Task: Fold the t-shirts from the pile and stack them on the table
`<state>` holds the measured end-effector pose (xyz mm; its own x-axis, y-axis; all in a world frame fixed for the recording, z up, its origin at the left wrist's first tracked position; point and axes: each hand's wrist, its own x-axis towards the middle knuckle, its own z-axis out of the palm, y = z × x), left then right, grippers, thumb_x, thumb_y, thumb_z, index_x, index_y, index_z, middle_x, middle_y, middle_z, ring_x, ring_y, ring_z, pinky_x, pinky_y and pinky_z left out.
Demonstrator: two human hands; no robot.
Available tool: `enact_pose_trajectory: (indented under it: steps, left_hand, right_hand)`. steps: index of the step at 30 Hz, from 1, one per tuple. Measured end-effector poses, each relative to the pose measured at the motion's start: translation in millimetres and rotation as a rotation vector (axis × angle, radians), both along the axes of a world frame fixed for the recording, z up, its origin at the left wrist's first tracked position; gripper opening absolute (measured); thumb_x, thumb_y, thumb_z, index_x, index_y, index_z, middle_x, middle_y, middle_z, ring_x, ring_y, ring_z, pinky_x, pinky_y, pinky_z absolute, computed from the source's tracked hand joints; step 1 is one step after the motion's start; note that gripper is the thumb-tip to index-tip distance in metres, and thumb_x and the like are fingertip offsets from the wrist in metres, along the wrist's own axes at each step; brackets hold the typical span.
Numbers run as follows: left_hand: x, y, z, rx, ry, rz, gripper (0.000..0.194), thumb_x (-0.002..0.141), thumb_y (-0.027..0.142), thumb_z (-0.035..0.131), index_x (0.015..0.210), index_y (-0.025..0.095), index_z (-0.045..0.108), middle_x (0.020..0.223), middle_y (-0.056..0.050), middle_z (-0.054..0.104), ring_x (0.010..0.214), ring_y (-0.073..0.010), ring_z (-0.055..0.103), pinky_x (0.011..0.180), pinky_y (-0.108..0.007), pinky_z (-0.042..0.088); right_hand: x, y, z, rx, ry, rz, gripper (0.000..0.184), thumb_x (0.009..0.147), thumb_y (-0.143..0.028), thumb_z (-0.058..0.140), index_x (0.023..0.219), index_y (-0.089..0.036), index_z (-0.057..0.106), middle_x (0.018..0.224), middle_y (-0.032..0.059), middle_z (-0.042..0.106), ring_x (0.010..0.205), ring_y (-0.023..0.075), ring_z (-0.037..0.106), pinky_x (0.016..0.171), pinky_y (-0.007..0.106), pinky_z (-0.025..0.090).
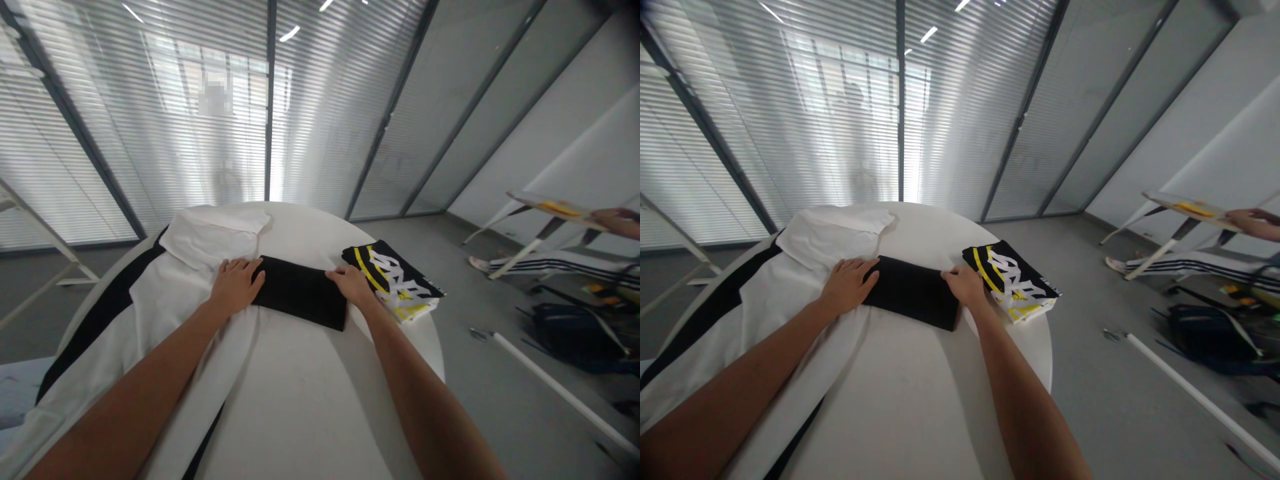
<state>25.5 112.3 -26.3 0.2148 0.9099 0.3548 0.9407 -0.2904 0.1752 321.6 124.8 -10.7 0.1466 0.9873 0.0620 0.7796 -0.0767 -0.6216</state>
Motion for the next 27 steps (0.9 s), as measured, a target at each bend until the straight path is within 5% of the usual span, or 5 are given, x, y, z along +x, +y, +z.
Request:
enact_pose_trajectory:
  steps: [6,11,19,27]
  left_hand:
    - [-3,4,0.4,-0.029,-0.075,0.019,0.047,0.098,0.039,0.030,0.128,0.018,0.059,0.128,-0.010,0.065,0.121,-0.0271,0.054,0.106,-0.045,0.036]
    - [-3,5,0.9,-0.022,-0.050,0.031,0.042,0.096,0.037,0.033,0.115,0.019,0.065,0.118,-0.009,0.069,0.116,-0.0274,0.057,0.104,-0.044,0.038]
    - [-3,4,2.5,-0.018,-0.032,0.026,0.039,0.095,0.035,0.034,0.102,0.018,0.069,0.110,-0.010,0.070,0.110,-0.0274,0.059,0.100,-0.044,0.041]
    - [-3,5,2.0,-0.025,-0.038,0.031,0.036,0.093,0.034,0.037,0.099,0.019,0.070,0.110,-0.010,0.070,0.110,-0.0278,0.058,0.099,-0.044,0.041]
  right_hand:
    - [5,-5,8.9,-0.040,0.611,0.040,0.021,0.066,-0.040,0.072,0.070,-0.020,0.067,0.068,-0.0020,0.066,0.075,0.0183,0.061,0.076,0.030,0.046]
    - [4,-11,15.8,-0.273,1.104,0.052,0.015,0.067,-0.029,0.071,0.076,-0.020,0.065,0.075,0.0004,0.070,0.073,0.0178,0.065,0.071,0.028,0.050]
    - [11,-28,29.1,-0.417,1.043,0.318,0.042,0.070,-0.028,0.076,0.110,-0.026,0.063,0.109,0.0026,0.072,0.097,0.0212,0.068,0.075,0.031,0.054]
    - [9,-15,9.1,-0.281,0.906,0.036,0.031,0.074,-0.031,0.072,0.102,-0.025,0.060,0.102,0.0026,0.072,0.086,0.0189,0.068,0.068,0.032,0.056]
